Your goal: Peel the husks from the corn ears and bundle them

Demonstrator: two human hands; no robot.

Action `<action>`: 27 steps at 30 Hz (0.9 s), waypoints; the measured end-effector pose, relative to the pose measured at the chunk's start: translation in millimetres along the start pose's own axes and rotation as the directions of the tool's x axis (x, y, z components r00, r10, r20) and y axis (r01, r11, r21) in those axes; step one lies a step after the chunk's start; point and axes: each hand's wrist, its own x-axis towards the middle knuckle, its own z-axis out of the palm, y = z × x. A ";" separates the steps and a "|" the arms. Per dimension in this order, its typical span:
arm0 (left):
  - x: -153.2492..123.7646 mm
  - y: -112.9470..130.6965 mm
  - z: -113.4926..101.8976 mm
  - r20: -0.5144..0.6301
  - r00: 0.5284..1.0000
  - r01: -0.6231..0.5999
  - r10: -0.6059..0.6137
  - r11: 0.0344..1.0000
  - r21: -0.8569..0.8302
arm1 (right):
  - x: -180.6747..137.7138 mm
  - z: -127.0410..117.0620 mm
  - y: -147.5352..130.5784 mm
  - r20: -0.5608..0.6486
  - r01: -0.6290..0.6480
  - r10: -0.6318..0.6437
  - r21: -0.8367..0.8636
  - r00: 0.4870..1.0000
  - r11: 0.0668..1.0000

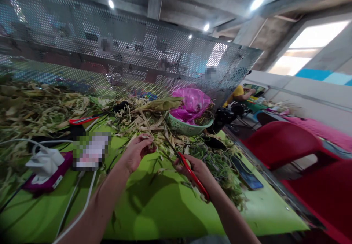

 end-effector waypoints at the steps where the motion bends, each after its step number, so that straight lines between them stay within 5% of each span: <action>1: 0.6 -0.5 -0.4 -0.007 1.000 -0.010 0.010 1.000 0.000 | -0.3 -1.4 -0.1 -0.012 0.000 0.000 -0.010 1.000 1.000; 13: 1.4 0.6 0.1 -0.026 0.999 -0.029 0.033 0.990 0.140 | 1.2 -16.5 15.3 0.103 0.186 -0.164 -0.266 0.981 0.946; 27: -3.0 0.4 3.9 0.047 0.998 0.022 -0.029 0.989 0.145 | 12.0 7.8 7.7 0.144 0.218 -0.199 -0.129 0.969 0.967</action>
